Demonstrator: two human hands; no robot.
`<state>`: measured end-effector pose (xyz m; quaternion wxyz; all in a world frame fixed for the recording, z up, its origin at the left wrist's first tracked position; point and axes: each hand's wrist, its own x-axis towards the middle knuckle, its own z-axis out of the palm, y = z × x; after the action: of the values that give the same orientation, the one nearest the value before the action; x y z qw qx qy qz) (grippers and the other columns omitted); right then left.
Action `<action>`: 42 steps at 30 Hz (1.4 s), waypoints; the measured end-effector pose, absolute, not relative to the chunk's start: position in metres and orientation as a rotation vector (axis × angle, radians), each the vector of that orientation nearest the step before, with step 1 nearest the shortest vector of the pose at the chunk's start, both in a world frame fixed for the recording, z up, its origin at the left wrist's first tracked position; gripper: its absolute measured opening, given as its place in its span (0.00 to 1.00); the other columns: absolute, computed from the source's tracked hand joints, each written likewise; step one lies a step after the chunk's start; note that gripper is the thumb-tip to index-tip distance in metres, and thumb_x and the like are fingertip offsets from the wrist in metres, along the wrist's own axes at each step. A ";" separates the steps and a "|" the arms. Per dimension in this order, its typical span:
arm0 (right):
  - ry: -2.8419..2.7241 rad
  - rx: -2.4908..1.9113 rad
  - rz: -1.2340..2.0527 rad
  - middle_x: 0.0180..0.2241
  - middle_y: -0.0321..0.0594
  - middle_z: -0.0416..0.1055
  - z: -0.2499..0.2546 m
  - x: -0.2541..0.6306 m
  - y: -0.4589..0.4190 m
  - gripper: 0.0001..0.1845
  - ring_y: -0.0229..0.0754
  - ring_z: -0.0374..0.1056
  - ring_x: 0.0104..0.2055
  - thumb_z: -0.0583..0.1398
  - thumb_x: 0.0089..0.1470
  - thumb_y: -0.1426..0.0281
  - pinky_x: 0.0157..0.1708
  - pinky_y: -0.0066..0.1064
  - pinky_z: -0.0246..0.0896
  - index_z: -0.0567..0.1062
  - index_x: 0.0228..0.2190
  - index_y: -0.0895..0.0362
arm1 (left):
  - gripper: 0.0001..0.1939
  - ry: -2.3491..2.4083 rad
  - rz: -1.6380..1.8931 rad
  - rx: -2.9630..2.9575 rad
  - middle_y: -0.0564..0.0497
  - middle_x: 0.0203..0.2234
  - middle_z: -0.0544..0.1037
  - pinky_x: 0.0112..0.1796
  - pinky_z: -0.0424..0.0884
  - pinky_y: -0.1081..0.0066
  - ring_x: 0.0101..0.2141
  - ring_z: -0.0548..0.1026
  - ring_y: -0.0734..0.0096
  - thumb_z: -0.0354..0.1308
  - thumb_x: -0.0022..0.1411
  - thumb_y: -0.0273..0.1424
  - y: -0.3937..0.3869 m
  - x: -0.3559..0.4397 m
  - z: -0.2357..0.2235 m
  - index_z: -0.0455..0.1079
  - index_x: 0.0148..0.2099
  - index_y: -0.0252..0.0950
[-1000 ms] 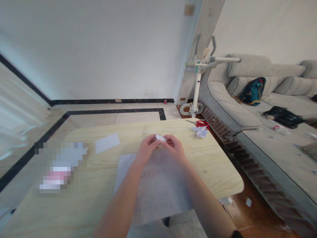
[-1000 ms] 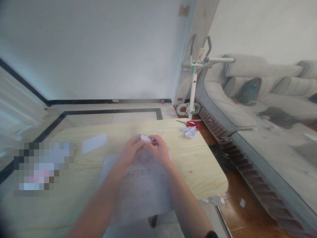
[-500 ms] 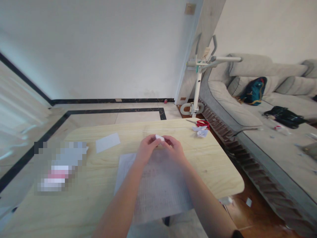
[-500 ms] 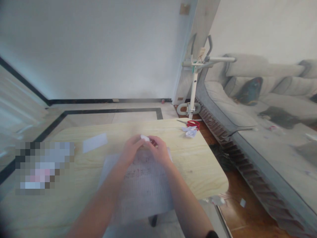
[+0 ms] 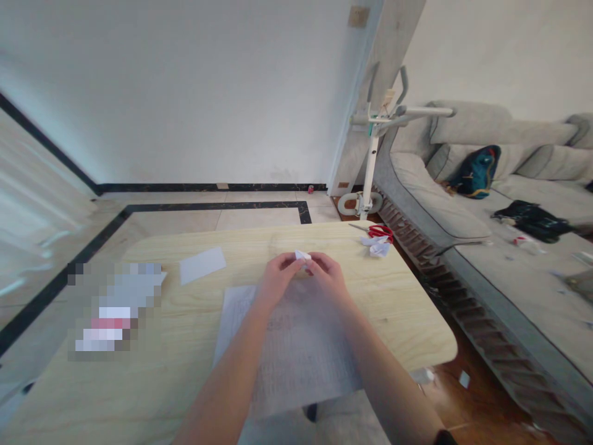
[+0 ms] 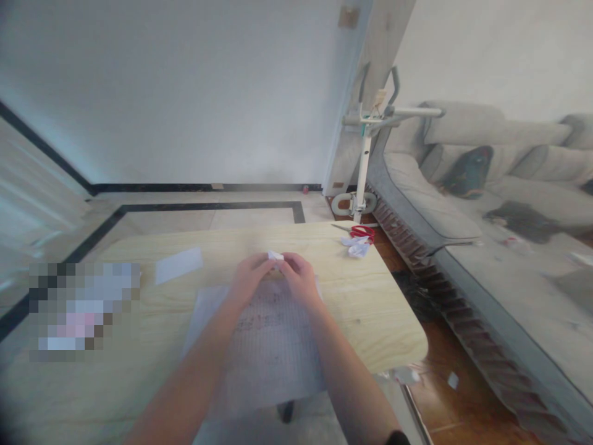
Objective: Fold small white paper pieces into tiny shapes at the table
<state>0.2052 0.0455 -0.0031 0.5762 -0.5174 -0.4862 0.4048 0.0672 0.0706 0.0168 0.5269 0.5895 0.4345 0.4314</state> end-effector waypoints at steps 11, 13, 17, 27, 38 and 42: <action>-1.144 -1.242 0.943 0.31 0.40 0.75 0.000 0.205 0.045 0.14 0.41 0.69 0.31 0.61 0.47 0.60 0.32 0.31 0.64 0.77 0.34 0.56 | 0.14 1.032 1.065 1.472 0.47 0.39 0.78 0.41 0.68 0.68 0.40 0.74 0.64 0.55 0.57 0.37 0.072 0.067 0.016 0.75 0.42 0.36; -1.124 -1.257 0.953 0.30 0.40 0.75 0.000 0.206 0.045 0.14 0.41 0.69 0.31 0.62 0.46 0.61 0.32 0.32 0.63 0.77 0.33 0.56 | 0.15 1.024 1.059 1.468 0.47 0.41 0.78 0.42 0.68 0.68 0.42 0.74 0.63 0.55 0.58 0.37 0.071 0.067 0.017 0.74 0.43 0.36; -1.006 -1.232 1.025 0.23 0.37 0.71 -0.002 0.206 0.047 0.13 0.38 0.65 0.26 0.63 0.44 0.60 0.28 0.30 0.61 0.77 0.29 0.57 | 0.15 0.994 1.029 1.448 0.47 0.40 0.78 0.42 0.67 0.68 0.41 0.74 0.63 0.56 0.56 0.37 0.071 0.067 0.018 0.74 0.44 0.36; -0.785 -0.941 1.438 0.19 0.32 0.63 -0.002 0.210 0.045 0.12 0.32 0.56 0.22 0.65 0.43 0.61 0.22 0.25 0.50 0.75 0.26 0.58 | 0.12 0.877 0.978 1.223 0.51 0.27 0.75 0.33 0.64 0.72 0.30 0.70 0.71 0.61 0.51 0.38 0.071 0.068 0.011 0.72 0.32 0.33; -0.811 -0.847 1.548 0.16 0.30 0.60 0.000 0.210 0.043 0.09 0.31 0.54 0.20 0.65 0.45 0.65 0.22 0.25 0.46 0.73 0.24 0.58 | 0.14 0.730 0.875 1.097 0.50 0.23 0.71 0.29 0.61 0.73 0.26 0.67 0.73 0.61 0.50 0.39 0.073 0.062 0.011 0.71 0.30 0.31; -0.755 -0.800 1.572 0.16 0.31 0.60 -0.002 0.210 0.043 0.08 0.31 0.55 0.21 0.65 0.45 0.66 0.21 0.25 0.46 0.73 0.23 0.58 | 0.13 0.681 0.836 1.110 0.51 0.24 0.70 0.29 0.59 0.74 0.26 0.66 0.75 0.60 0.53 0.38 0.072 0.061 0.010 0.71 0.31 0.31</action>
<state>0.2103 0.0433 -0.0021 0.5742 -0.3414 -0.3224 0.6707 0.0615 0.0719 0.0105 0.7153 0.5011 0.3075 0.3777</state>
